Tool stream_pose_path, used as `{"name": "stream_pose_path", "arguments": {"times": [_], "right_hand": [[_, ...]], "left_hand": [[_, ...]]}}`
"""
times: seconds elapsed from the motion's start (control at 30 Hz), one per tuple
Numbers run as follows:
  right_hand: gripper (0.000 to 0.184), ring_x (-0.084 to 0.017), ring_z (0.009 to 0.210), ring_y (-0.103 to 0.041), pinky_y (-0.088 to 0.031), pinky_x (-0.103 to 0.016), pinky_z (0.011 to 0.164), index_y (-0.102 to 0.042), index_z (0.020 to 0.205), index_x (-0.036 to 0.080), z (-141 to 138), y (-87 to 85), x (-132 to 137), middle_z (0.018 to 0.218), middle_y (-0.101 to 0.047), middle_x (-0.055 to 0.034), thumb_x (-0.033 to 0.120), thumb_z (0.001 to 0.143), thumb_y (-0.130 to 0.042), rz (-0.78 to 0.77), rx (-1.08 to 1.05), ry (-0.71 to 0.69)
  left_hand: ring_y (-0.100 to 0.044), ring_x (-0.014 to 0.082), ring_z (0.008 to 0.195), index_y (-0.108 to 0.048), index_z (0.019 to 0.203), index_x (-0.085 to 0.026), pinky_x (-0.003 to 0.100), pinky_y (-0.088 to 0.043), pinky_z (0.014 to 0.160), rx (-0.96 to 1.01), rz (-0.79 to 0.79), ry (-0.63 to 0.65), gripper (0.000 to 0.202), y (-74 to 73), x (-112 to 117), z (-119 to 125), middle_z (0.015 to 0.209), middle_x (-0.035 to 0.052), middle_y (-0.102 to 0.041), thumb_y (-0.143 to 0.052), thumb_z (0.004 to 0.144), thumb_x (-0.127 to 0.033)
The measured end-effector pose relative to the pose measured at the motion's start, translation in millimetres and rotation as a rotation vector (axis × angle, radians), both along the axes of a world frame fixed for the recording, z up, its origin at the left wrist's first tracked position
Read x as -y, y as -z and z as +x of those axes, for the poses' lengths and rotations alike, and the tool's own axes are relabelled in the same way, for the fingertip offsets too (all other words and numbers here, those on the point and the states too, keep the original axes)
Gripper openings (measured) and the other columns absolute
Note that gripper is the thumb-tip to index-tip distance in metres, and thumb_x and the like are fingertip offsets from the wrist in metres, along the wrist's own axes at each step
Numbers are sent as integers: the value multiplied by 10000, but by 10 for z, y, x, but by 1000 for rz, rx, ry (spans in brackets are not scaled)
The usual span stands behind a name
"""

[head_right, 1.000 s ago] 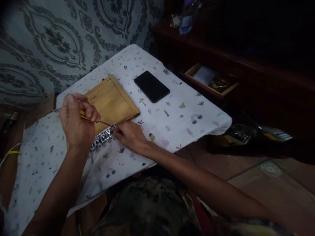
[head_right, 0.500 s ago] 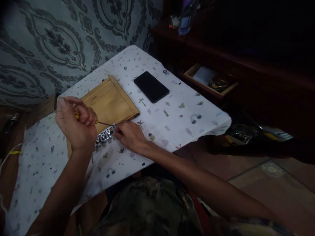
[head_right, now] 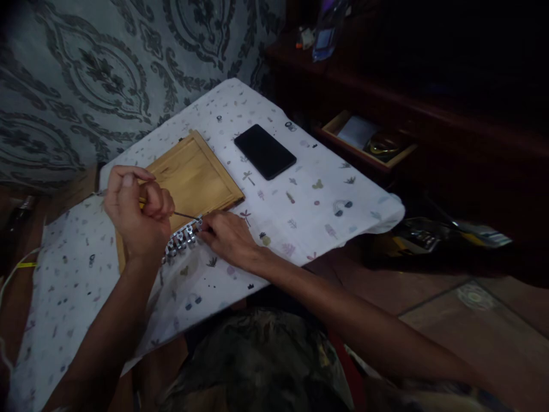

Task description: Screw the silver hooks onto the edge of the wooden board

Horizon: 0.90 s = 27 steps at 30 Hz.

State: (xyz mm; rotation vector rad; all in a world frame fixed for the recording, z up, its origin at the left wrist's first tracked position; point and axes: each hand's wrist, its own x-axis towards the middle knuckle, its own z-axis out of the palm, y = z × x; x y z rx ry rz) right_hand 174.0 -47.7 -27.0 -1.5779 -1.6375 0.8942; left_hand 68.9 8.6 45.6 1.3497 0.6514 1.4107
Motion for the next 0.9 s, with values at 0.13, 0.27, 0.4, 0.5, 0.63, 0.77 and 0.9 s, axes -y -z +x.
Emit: {"name": "stream_pose_path", "arguments": {"times": [0.13,0.27,0.4,0.5,0.63,0.77,0.9], "right_hand": [[85,-137,753,-548,-346,-271,685,-700,822,176,0,-1,6,844,-684,-25,201,888,-652,0,-13,-8],[82,-147,765,-552,-350,-279,699,-709,840,177,-3,-20,11,846,-689,-32,188,881,-639,-2,-3,5],[80,-152,763,-565,-362,-281,706,-713,829,183,-6,-30,12,836,-693,-29,188,867,-643,-3,0,20],[92,-152,769,-579,-359,-278,700,-715,820,184,-4,-35,10,851,-706,-31,170,865,-637,-17,8,16],[83,-154,785,-588,-359,-278,701,-717,830,180,-1,-37,8,875,-719,-37,182,876,-649,-30,8,13],[81,-159,811,-599,-367,-279,723,-715,841,175,1,-36,8,878,-722,-38,177,888,-649,-17,22,1],[70,-163,818,-603,-371,-278,729,-721,850,170,-1,-34,8,890,-723,-45,204,891,-675,-30,25,1]], "left_hand": [[-159,48,363,-615,755,-192,175,-218,400,-14,-11,60,220,-2,-15,-19,441,-111,-229,-674,936,-303],[-132,40,355,-644,811,-189,165,-178,384,-56,18,285,164,-18,-85,-41,429,-120,-233,-716,882,-317],[-129,34,349,-671,837,-172,167,-188,381,-131,-28,467,127,-63,-163,-62,425,-122,-244,-734,828,-281],[-139,37,354,-680,840,-166,176,-180,384,-146,-48,468,92,-95,-186,-81,422,-114,-268,-718,814,-245],[-267,66,387,-678,862,-188,201,-246,400,-152,-56,312,79,-104,-158,-93,462,-76,-382,-712,830,-252],[-268,62,396,-639,821,-204,194,-229,399,-71,-63,113,104,-60,-97,-60,482,-79,-384,-719,854,-263],[-163,44,371,-623,779,-187,173,-168,378,3,-9,93,186,10,-89,5,432,-107,-307,-709,879,-319]]}}
